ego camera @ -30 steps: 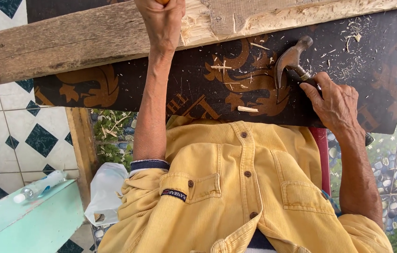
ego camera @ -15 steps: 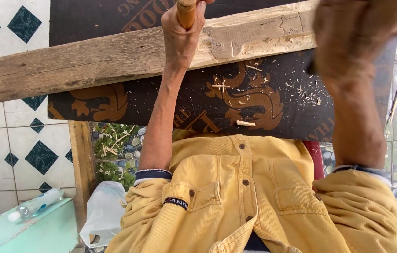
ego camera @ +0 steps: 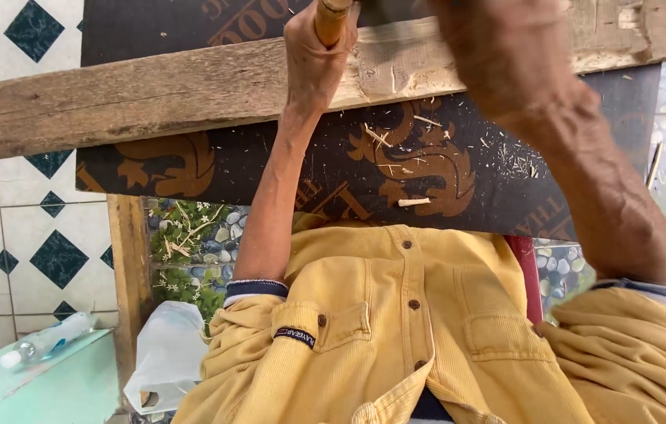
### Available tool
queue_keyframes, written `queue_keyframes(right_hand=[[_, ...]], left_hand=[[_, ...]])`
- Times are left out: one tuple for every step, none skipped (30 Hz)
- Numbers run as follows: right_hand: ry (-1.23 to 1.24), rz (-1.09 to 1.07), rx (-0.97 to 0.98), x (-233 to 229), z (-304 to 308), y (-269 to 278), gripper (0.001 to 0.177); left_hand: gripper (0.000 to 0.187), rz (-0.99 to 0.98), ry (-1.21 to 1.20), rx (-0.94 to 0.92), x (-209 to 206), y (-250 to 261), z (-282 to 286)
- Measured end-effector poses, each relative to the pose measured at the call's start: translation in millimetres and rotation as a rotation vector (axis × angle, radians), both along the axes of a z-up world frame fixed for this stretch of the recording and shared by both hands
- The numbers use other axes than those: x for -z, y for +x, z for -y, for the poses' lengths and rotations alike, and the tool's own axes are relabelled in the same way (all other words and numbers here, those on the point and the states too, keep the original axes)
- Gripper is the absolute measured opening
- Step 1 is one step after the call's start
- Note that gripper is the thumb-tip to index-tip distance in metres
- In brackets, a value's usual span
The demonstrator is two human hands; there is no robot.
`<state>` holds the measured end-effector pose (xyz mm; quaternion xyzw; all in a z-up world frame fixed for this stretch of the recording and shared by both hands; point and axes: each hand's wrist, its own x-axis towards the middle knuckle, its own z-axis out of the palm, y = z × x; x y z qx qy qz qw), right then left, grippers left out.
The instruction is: A person uses a hammer and chisel to carve a notch into a wooden beam on a workbench.
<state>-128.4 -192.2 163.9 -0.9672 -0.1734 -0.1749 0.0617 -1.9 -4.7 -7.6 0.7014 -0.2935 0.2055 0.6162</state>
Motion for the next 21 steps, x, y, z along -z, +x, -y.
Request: queue_keyframes(right_hand=[[0.0,0.004,-0.004,9.9,4.3,-1.1,0.021],[0.099,-0.083,-0.038,20.2,9.1,-3.3,0.014],[0.2,-0.169,-0.073,30.4,14.2,-4.6,0.024],[0.194,-0.161,-0.077,36.5,20.7,-12.4,0.024],[0.315,-0.233,-0.027,43.6,27.4,-18.9,0.021],[0.446,-0.325,0.034,55.6,31.7,-32.3,0.028],[0.45,-0.336,0.042,75.0,42.5,-44.8,0.028],[0.436,-0.325,0.062,93.3,54.3,-57.0,0.028],[0.421,-0.313,0.083,111.2,66.2,-70.2,0.028],[0.424,-0.319,0.087,127.7,73.2,-87.4,0.028],[0.406,-0.382,0.14,143.3,80.2,-105.4,0.029],[0.386,-0.436,0.189,157.4,88.2,-120.1,0.03],[0.387,-0.435,0.189,157.1,88.1,-132.1,0.03],[0.408,-0.507,0.252,157.9,86.7,-143.9,0.026],[0.427,-0.58,0.313,158.9,85.4,-155.7,0.022],[0.434,-0.58,0.31,162.0,88.8,-162.7,0.022],[0.391,-0.642,0.404,165.3,92.1,-169.5,0.025],[0.348,-0.702,0.502,168.7,94.6,-177.3,0.029],[0.356,-0.703,0.502,169.4,95.7,-181.2,0.029],[0.342,-0.699,0.523,169.2,98.4,-184.2,0.029],[0.327,-0.696,0.544,169.4,100.9,-186.7,0.03]], left_hand=[[0.019,0.004,0.0,-0.004,5.5,2.7,-2.0],[0.014,-0.006,-0.001,-0.003,11.0,6.3,-2.3],[0.012,-0.016,-0.003,-0.002,16.5,10.6,-2.3],[0.012,-0.008,-0.008,-0.006,2.7,8.9,-5.2],[0.008,-0.024,-0.059,0.06,-10.0,7.9,-8.1],[0.013,-0.06,-0.103,0.135,-16.5,-0.2,-13.1],[0.013,-0.073,-0.101,0.139,-8.5,1.9,-13.6],[0.006,-0.054,-0.133,0.087,-1.1,3.8,-13.6],[0.016,-0.035,-0.165,0.034,6.2,5.0,-13.4],[0.016,-0.042,-0.163,0.037,8.9,4.2,-17.0],[0.019,-0.088,-0.232,0.052,10.7,3.0,-20.4],[0.022,-0.126,-0.302,0.065,9.9,4.7,-23.1],[0.022,-0.124,-0.301,0.065,14.4,9.0,-29.9],[0.023,-0.114,-0.405,0.078,18.9,13.5,-38.2],[0.024,-0.104,-0.508,0.09,23.3,17.9,-46.3],[0.024,-0.103,-0.501,0.089,34.2,24.7,-59.9],[0.008,-0.164,-0.634,0.154,45.0,31.7,-73.7],[0.02,-0.228,-0.766,0.224,55.8,39.3,-87.1],[0.02,-0.229,-0.758,0.226,41.3,27.9,-88.7],[0.02,-0.208,-0.761,0.296,26.3,18.7,-87.4],[0.023,-0.187,-0.763,0.364,11.8,9.7,-86.4]])
